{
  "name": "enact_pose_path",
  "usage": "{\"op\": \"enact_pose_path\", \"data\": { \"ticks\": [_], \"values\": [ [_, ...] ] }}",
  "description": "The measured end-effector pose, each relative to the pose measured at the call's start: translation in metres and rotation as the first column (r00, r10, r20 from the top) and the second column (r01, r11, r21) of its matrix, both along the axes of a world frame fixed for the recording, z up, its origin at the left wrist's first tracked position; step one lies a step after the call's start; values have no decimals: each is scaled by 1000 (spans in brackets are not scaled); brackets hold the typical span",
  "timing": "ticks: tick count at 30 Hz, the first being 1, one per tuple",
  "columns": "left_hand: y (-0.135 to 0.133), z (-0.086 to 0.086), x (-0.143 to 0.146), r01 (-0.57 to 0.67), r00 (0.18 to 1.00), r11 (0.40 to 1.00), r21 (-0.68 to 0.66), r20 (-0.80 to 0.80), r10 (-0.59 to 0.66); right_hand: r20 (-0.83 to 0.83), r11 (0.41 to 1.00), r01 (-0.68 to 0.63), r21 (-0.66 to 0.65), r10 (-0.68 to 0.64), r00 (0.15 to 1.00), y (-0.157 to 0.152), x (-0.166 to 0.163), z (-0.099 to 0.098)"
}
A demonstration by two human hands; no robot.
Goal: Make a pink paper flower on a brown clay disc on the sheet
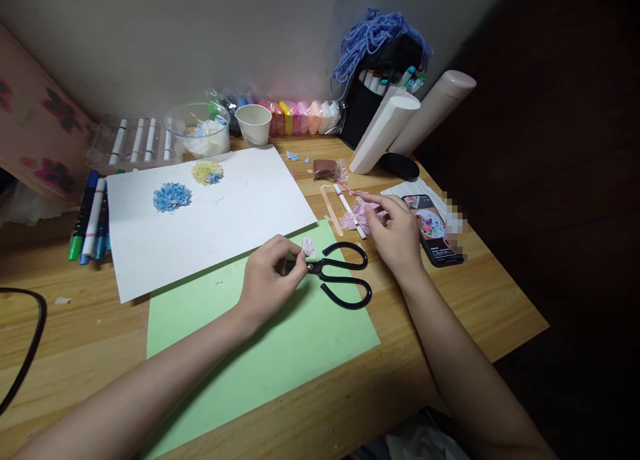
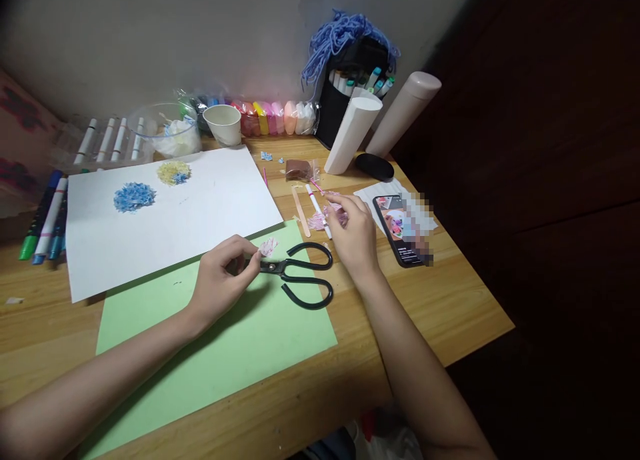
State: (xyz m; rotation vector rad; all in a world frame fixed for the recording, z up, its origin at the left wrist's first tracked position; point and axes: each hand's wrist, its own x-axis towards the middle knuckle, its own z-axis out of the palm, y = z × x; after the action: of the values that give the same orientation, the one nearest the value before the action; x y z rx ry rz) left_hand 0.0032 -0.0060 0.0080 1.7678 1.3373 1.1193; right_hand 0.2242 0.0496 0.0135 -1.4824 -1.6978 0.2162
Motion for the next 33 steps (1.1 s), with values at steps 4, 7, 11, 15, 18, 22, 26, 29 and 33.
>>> {"op": "enact_pose_path", "data": {
  "ticks": [4,7,11,15,18,22,26,29,33],
  "values": [
    [0,0,1,-3,1000,1000,-12,-9,2,-44,928,-373,-5,372,927,-20,-27,9],
    [0,0,1,-1,1000,1000,-28,2,1,-2,871,-488,53,489,872,-33,-44,8],
    [0,-1,1,10,1000,1000,-16,28,-10,-35,871,-490,44,491,870,-40,-52,2],
    [0,-1,0,18,999,1000,16,49,-19,-77,884,-467,24,467,881,-40,-52,0],
    [0,-2,0,11,998,1000,17,57,-12,-98,885,-466,12,464,880,-40,-52,1],
    [0,-3,1,9,997,1000,6,74,-9,-109,881,-473,20,472,875,-42,-53,0],
    [0,-2,2,3,997,1000,4,82,-3,-88,882,-471,22,471,878,-42,-53,0],
    [1,-2,2,-8,996,1000,7,93,7,-69,880,-475,18,475,877,-43,-53,-1],
    [1,-3,1,-15,996,1000,10,91,14,-64,875,-484,19,484,873,-44,-53,-1]
  ]
}}
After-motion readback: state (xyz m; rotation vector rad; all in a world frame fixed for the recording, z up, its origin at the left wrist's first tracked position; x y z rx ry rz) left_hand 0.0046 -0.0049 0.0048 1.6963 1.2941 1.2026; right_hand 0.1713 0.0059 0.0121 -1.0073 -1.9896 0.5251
